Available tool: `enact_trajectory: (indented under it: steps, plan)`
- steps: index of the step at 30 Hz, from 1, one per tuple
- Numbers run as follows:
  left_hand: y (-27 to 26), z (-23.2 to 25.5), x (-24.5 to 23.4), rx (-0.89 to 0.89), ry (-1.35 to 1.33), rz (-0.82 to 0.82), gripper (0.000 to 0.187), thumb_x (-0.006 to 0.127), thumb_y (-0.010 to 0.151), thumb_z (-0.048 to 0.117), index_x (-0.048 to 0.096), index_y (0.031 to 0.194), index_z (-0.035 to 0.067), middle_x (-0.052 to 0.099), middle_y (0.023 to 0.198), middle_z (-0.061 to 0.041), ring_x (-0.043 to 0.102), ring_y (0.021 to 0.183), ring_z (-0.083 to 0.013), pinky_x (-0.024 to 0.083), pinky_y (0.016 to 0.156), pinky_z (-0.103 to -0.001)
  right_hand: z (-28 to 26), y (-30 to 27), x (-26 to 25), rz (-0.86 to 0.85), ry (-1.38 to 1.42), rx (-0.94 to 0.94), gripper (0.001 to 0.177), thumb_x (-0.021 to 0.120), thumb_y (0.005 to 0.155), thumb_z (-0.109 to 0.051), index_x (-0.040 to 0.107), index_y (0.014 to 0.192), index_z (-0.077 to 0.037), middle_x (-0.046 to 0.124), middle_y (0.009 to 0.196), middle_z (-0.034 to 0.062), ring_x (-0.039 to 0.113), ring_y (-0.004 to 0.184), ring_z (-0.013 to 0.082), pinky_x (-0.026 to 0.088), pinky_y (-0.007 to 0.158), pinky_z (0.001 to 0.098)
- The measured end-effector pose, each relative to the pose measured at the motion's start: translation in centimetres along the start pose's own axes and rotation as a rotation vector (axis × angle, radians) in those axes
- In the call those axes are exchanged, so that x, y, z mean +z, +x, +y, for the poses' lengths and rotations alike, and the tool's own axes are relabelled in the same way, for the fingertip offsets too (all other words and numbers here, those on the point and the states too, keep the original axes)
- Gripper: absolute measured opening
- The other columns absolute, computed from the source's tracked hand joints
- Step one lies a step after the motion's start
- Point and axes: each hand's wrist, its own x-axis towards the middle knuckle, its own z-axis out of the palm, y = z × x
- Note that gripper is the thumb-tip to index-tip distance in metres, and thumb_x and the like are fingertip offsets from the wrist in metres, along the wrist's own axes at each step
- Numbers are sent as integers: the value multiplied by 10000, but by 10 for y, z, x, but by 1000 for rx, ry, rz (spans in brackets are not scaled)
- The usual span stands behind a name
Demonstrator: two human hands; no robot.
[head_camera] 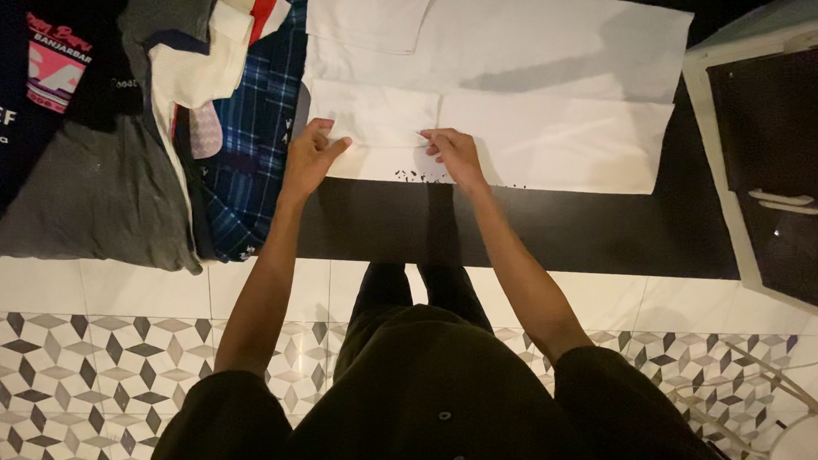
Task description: The person picks up a shirt from a pile, spreads it on a surface, folds the sides and sleeves inward, and then folds it in half before placing it into a cabinet.
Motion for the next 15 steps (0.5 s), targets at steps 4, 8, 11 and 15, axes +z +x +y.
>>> enact_trajectory:
  steps: [4, 8, 11, 15]
  plan:
    - [-7, 15, -2, 91, -146, -42, 160, 661, 998, 89, 644, 1145, 28, 607, 737, -72, 556, 672, -112, 489, 677, -273, 3, -1, -6, -28, 39, -20, 315, 504, 1059, -209, 748, 1211, -79, 759, 1036, 76, 701, 912, 136, 586, 795, 282]
    - [-18, 10, -3, 8, -318, -64, 105, 492, 1007, 5, 593, 1024, 31, 636, 895, 24, 664, 711, -78, 477, 493, -301, 1, -6, -7, -31, 11, 3, 329, 502, 1041, -228, 739, 1237, -112, 765, 1053, 65, 709, 930, 122, 594, 822, 267]
    - [-32, 4, -8, -77, -69, -60, 191, 481, 1040, -25, 657, 1038, 47, 635, 758, -101, 646, 625, -129, 513, 577, -291, -5, -12, -10, -46, 55, -5, 325, 513, 1057, -216, 762, 1224, -90, 760, 1037, 102, 693, 921, 160, 590, 829, 289]
    - [-42, 2, -7, 91, 87, 79, 154, 563, 999, -20, 692, 1019, 62, 658, 963, -115, 674, 710, -209, 533, 648, -339, -6, -15, -12, -37, -1, -28, 311, 497, 1046, -199, 728, 1229, -101, 753, 1122, 64, 714, 950, 150, 594, 826, 289]
